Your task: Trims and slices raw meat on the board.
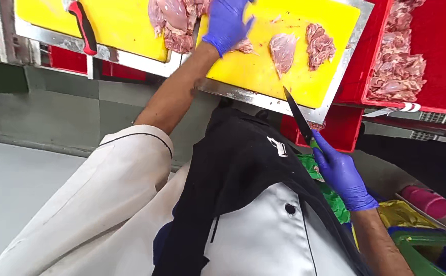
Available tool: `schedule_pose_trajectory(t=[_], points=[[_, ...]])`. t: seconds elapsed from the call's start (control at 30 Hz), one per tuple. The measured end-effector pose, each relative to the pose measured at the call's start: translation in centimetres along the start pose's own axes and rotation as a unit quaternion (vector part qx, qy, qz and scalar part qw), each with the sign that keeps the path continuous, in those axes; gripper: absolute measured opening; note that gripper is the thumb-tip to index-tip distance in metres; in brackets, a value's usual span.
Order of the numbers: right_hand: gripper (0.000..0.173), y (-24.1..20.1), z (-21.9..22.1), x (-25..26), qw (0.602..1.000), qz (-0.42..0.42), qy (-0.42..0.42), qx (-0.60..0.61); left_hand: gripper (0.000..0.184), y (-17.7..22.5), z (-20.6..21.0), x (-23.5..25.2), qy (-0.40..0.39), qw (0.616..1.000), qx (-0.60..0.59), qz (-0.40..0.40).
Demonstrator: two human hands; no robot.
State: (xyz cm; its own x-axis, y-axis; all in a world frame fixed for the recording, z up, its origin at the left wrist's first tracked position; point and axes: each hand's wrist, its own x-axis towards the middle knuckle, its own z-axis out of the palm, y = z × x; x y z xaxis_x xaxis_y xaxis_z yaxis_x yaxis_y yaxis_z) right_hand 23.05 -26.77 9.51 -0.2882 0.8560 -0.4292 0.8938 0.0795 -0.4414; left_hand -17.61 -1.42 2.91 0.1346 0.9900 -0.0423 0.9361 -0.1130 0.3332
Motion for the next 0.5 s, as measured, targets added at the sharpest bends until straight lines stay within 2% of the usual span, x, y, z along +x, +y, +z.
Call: schedule_pose_trajectory(t=[0.07,0.13,0.2,0.27,0.37,0.43,0.5], points=[[0.050,0.1,-1.1,0.4,0.998,0.031,0.024,0.053,0.048,5.4,2.9,-2.3,-0.022,0.991,-0.032,0.130],[0.051,0.2,-1.8,0.9,0.991,0.056,0.071,0.102,0.049,9.5,6.5,-3.5,-0.056,0.984,-0.040,0.166],[0.052,0.2,-2.2,1.5,0.982,0.063,0.111,0.140,0.035,10.9,7.6,-2.7,-0.068,0.987,-0.047,0.136],[0.052,0.0,-2.3,1.5,0.977,0.054,0.138,0.156,0.025,11.1,6.3,-1.2,-0.098,0.987,-0.070,0.105],[0.051,-0.3,-3.0,1.5,0.974,0.033,0.162,0.156,0.021,10.5,3.5,1.1,-0.074,0.972,-0.200,0.095],[0.051,-0.7,-3.1,1.4,0.969,0.030,0.176,0.174,0.016,10.1,1.8,1.6,-0.076,0.934,-0.339,0.083],[0.052,-1.1,-3.3,1.5,0.963,0.028,0.182,0.196,0.013,9.9,0.7,1.1,-0.117,0.876,-0.465,0.058]])
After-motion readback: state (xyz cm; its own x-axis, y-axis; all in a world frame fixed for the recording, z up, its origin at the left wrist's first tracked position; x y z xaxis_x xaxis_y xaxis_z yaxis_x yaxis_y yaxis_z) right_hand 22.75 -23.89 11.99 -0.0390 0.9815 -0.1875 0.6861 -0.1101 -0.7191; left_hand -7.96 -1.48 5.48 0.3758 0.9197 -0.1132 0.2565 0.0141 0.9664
